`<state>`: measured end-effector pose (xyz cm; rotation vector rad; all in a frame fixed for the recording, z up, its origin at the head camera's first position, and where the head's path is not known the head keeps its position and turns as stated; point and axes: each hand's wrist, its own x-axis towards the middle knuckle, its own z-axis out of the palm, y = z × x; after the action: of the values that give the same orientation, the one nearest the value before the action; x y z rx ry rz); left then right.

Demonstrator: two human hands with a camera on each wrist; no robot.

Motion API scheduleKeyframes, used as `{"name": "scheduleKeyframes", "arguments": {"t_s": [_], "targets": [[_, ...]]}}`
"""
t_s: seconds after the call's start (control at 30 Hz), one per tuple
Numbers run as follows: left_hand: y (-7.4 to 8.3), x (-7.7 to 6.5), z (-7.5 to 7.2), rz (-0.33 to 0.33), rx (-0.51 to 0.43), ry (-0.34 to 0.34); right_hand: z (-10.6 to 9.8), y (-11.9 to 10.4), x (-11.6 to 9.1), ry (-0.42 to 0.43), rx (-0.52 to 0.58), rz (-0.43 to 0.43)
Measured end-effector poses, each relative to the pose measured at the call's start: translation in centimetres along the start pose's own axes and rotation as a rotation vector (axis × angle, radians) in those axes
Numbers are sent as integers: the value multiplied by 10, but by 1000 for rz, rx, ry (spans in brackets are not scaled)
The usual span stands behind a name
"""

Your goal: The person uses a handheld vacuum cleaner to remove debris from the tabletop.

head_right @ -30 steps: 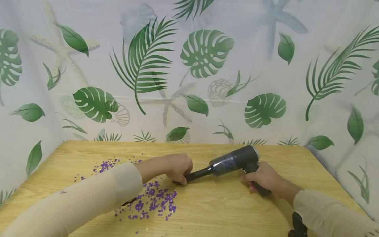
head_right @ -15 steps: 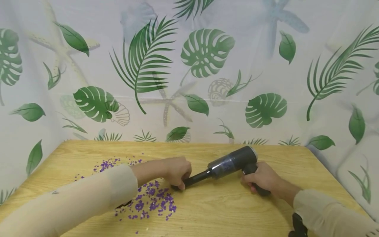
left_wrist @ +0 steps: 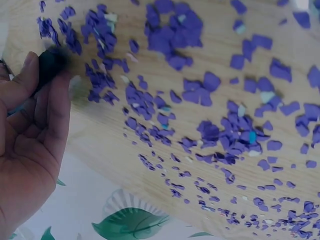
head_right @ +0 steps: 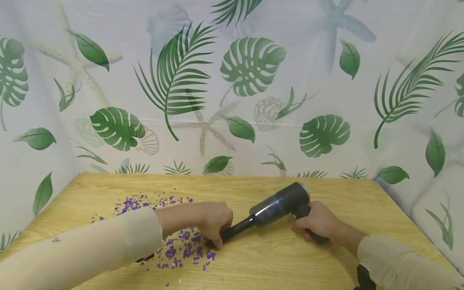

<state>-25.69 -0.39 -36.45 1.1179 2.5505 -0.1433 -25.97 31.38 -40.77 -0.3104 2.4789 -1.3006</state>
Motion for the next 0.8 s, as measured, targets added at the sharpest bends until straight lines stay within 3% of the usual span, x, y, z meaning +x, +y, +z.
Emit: {"name": "scheduleKeyframes", "arguments": {"t_s": [0.23, 0.37, 0.47, 0.6, 0.7, 0.8], "targets": [[14, -9, 4, -46, -118, -70, 3, -2, -2, -33, -44, -65], [13, -14, 6, -19, -208, -117, 4, -1, -2, -73, -21, -84], [3, -15, 0, 12, -189, -96, 2, 0, -4, -92, 52, -29], [-19, -10, -12, 4, -196, -62, -3, -2, -5, -67, 144, 88], [-36, -4, -15, -25, -271, -96, -4, -9, -1, -17, 152, 131], [-56, 1, -15, -54, -286, -100, -2, -18, 6, 64, 112, 155]]}}
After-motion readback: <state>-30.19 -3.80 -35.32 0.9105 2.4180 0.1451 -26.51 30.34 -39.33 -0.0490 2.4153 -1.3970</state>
